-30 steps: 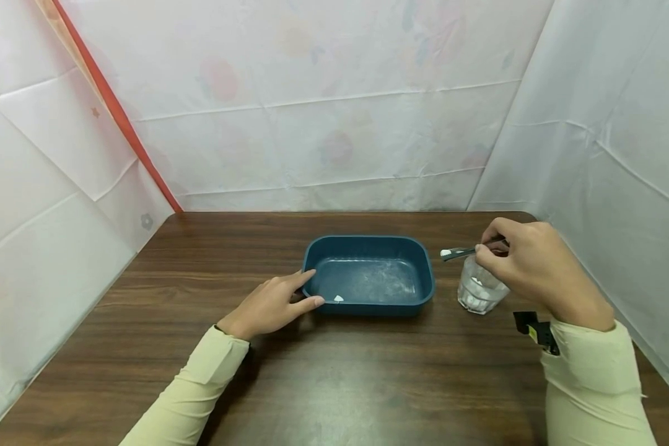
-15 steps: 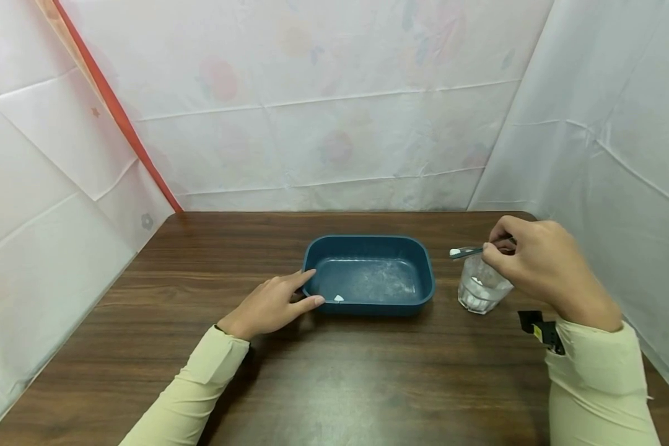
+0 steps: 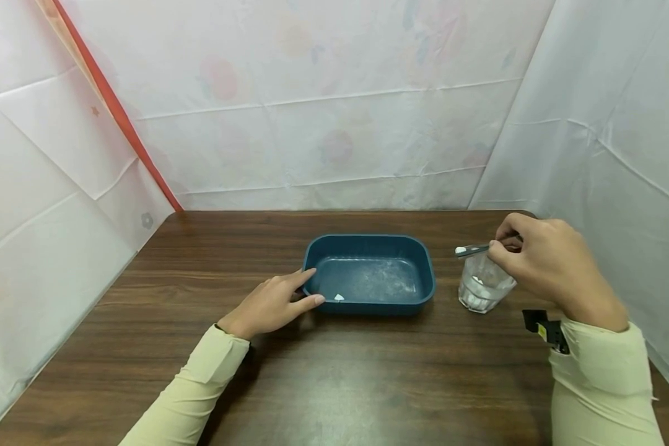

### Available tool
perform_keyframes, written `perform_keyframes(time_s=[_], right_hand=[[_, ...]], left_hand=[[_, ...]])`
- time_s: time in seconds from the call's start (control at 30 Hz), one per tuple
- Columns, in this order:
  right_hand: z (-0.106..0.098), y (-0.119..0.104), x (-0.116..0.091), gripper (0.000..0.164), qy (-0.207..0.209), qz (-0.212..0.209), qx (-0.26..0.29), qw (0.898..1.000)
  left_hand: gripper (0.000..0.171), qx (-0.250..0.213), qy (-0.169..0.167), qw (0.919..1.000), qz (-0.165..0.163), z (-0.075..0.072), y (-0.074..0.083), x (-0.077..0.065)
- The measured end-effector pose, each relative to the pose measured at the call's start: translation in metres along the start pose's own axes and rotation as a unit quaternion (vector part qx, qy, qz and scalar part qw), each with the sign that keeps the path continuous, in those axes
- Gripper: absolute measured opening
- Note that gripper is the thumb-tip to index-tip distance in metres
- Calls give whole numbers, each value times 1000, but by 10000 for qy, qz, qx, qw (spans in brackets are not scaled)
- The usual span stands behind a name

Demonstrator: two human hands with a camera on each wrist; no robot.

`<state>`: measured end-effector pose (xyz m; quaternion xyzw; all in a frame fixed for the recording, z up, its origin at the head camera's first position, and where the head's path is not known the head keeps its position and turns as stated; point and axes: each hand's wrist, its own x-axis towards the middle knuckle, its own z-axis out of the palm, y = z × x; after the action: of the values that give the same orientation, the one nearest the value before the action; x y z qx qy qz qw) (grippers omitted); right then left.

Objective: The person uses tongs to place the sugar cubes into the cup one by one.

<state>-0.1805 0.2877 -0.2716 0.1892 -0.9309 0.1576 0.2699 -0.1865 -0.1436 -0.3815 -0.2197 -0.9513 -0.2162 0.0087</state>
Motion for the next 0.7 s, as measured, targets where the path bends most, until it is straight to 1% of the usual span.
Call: perform_keyframes(time_s=[0.1, 0.5, 0.7], right_hand=[[-2, 0, 0, 7, 29, 134, -25, 9999], [-9, 6, -1, 4, -332, 441, -150, 9984], [-9, 8, -1, 5, -425, 514, -210, 9976]], left_hand=[[82, -1, -1, 10000, 9, 0, 0, 0], [82, -5, -4, 10000, -10, 0, 0, 0], [82, -3, -4, 10000, 27, 0, 0, 0]])
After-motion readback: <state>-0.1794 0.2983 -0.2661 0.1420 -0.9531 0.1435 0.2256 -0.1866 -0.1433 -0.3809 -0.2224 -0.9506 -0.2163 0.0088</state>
